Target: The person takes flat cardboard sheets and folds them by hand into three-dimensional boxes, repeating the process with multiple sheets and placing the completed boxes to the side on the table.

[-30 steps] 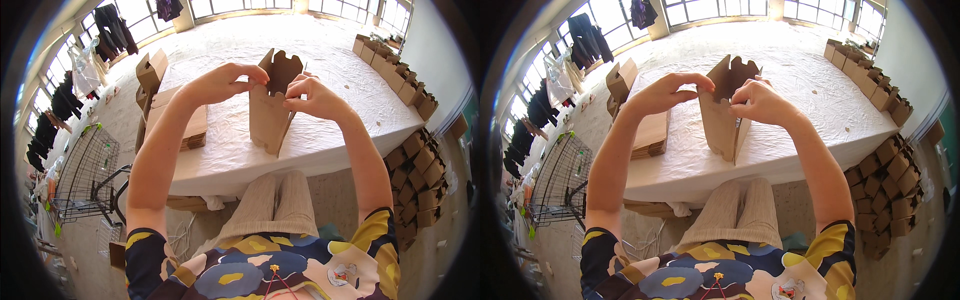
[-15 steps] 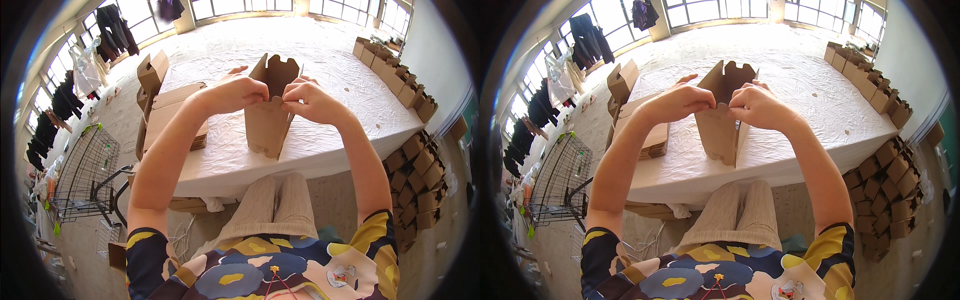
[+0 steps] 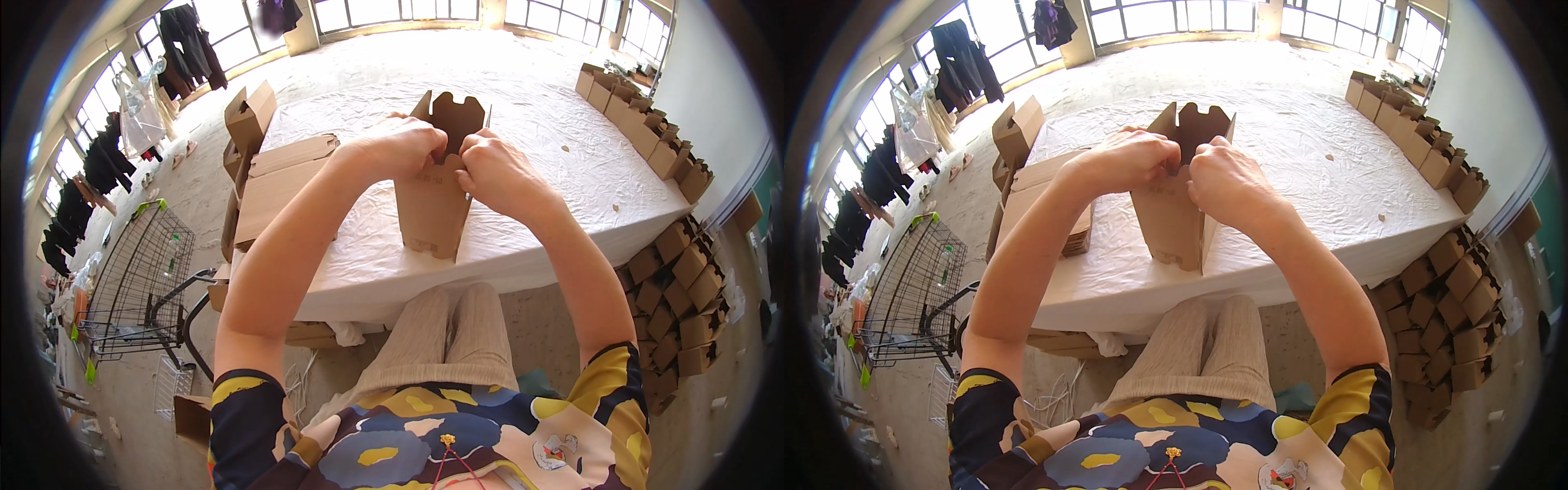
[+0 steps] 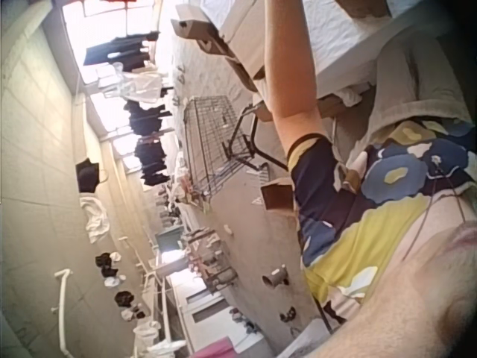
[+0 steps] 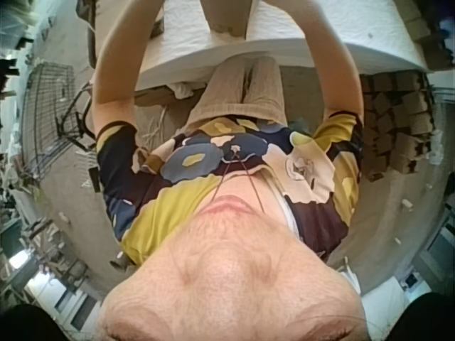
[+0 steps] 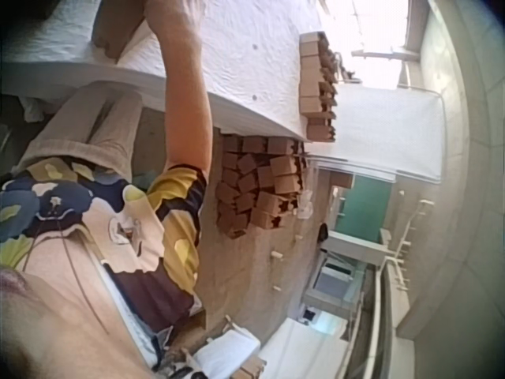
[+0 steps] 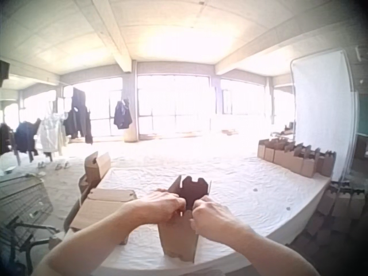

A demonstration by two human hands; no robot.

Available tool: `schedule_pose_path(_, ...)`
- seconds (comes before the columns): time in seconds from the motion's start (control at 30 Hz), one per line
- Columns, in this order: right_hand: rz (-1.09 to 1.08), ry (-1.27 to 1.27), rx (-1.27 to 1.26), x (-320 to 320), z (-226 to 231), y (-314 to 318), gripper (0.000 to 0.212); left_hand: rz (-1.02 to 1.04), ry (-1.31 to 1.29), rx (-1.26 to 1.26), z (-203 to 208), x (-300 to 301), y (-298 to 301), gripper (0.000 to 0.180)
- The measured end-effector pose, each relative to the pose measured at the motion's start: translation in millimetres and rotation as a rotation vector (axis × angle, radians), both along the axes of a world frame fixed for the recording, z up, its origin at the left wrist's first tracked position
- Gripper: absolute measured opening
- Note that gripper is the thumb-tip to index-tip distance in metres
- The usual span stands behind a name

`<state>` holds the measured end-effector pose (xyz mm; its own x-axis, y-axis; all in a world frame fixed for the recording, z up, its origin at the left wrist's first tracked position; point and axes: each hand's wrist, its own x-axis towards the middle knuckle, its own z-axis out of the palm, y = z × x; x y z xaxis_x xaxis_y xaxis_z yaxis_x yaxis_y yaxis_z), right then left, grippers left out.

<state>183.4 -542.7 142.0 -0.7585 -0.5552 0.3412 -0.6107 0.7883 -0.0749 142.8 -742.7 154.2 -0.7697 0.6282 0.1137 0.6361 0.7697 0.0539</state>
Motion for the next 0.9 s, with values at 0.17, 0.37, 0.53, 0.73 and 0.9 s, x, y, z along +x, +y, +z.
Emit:
schedule_pose_path(0.17, 0.023, 0.045, -0.021, 0, -5, -1, 0.021, 0.075, 0.030, -0.098, -2, 12, 9, 0.005)
schedule_pose_path(0.37, 0.037, 0.036, -0.110, 2, -4, -2, 0.031, -0.044, 0.637, -0.151, -29, 21, 12, 0.006)
schedule_pose_path(0.53, 0.147, -0.239, -0.388, -4, 7, 17, 0.022, 0.079, 0.632, 0.046, -37, 56, 22, 0.010)
schedule_pose_path(0.73, 0.260, -0.351, -0.615, -19, -2, 34, 0.043, 0.034, 0.458, 0.535, -51, 78, 46, 0.033)
schedule_pose_path(0.9, 0.323, -0.316, -0.619, -20, -3, 26, 0.048, 0.145, 0.430, 0.565, -60, 63, 45, 0.033)
